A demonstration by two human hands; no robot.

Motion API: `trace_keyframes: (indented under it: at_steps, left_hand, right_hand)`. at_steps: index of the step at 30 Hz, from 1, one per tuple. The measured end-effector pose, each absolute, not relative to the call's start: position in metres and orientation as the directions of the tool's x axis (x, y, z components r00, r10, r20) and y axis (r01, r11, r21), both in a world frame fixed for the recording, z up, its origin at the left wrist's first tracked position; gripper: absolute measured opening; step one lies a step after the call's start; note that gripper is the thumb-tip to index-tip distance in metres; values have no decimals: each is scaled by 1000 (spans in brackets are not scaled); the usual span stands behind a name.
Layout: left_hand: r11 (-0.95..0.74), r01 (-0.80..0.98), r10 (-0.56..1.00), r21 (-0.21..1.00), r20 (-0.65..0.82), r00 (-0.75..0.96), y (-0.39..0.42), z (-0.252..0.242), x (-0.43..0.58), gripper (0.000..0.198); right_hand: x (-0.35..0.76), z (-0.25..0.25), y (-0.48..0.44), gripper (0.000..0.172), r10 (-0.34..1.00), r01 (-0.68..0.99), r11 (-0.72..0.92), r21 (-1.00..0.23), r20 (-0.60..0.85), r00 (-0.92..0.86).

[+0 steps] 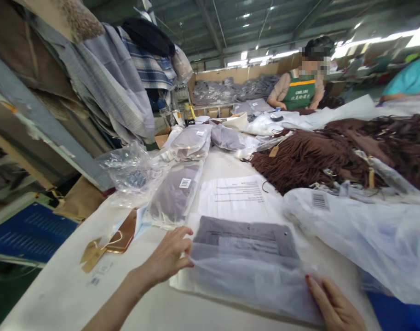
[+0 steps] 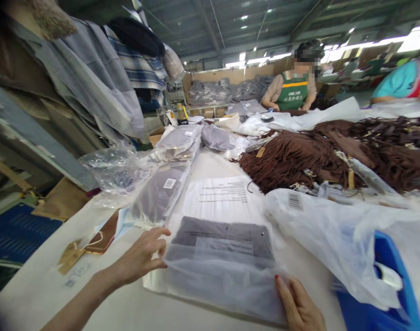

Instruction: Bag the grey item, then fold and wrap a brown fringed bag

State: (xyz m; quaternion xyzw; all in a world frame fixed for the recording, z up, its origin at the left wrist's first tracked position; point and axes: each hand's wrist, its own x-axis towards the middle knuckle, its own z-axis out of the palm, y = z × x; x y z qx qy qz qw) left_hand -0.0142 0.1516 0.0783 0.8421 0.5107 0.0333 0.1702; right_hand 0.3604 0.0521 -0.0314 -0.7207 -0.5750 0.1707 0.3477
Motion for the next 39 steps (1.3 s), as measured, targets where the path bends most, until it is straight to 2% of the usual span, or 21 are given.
trace_keyframes:
  at_steps: [2,4,6,7,9,11,12,14,17,20,22,24,30,34,39]
  left_hand:
    - [-441,834,844,331,-161,511,156,83,-11,17]
    - [-470,815,820,339,-172,545,159,86,-10,19]
    - [-492,799,808,347,-159,567,159,86,-8,21]
    - [-497,793,806,352,-152,572,160,86,-8,21]
    - [-489,795,808,358,-157,568,160,86,-7,19]
    - [-460,810,820,365,-175,544,160,85,-7,18]
    - [-440,817,828,372,-185,529,160,86,-8,19]
    - [-409,825,837,389,-200,509,161,87,-9,19]
    - [-348,820,846,454,-225,483,162,92,-14,23]
    - [-158,746,868,647,-269,417,165,93,-21,31]
    - [2,622,902,783,-270,337,169,87,-24,34]
    - [76,522,939,849,-237,249,173,77,-23,37]
    - [-12,600,997,800,-34,66,179,41,-7,34]
    - [-47,665,995,746,94,-34,175,20,0,32]
    - [-25,702,991,712,110,-76,175,5,3,32]
  right_hand:
    - [356,-7,56,43,890,829,99,-551,421,174]
    - [351,19,61,48,790,898,335,-287,605,-101]
    - [348,42,68,49,712,863,501,-71,601,-364]
    - [347,50,73,46,704,836,547,-29,556,-442]
    - [346,61,82,30,750,805,588,-75,423,-509]
    - [346,64,91,10,831,805,551,-219,233,-505]
    - [347,64,95,7,864,812,503,-295,131,-487]
    - [348,64,101,11,896,820,380,-428,-50,-441]
    - [353,64,106,17,908,788,179,-589,-211,-363]
    - [358,64,107,37,910,654,-21,-756,-285,-300]
    - [359,61,108,44,928,534,-81,-842,-260,-268]
    - [358,56,110,46,952,484,-76,-872,-208,-225]
    - [356,30,116,47,988,524,-51,-850,-120,-98]
    - [350,6,110,40,999,719,43,-693,35,-26]
    - [343,-16,99,37,931,853,255,-456,355,-89]
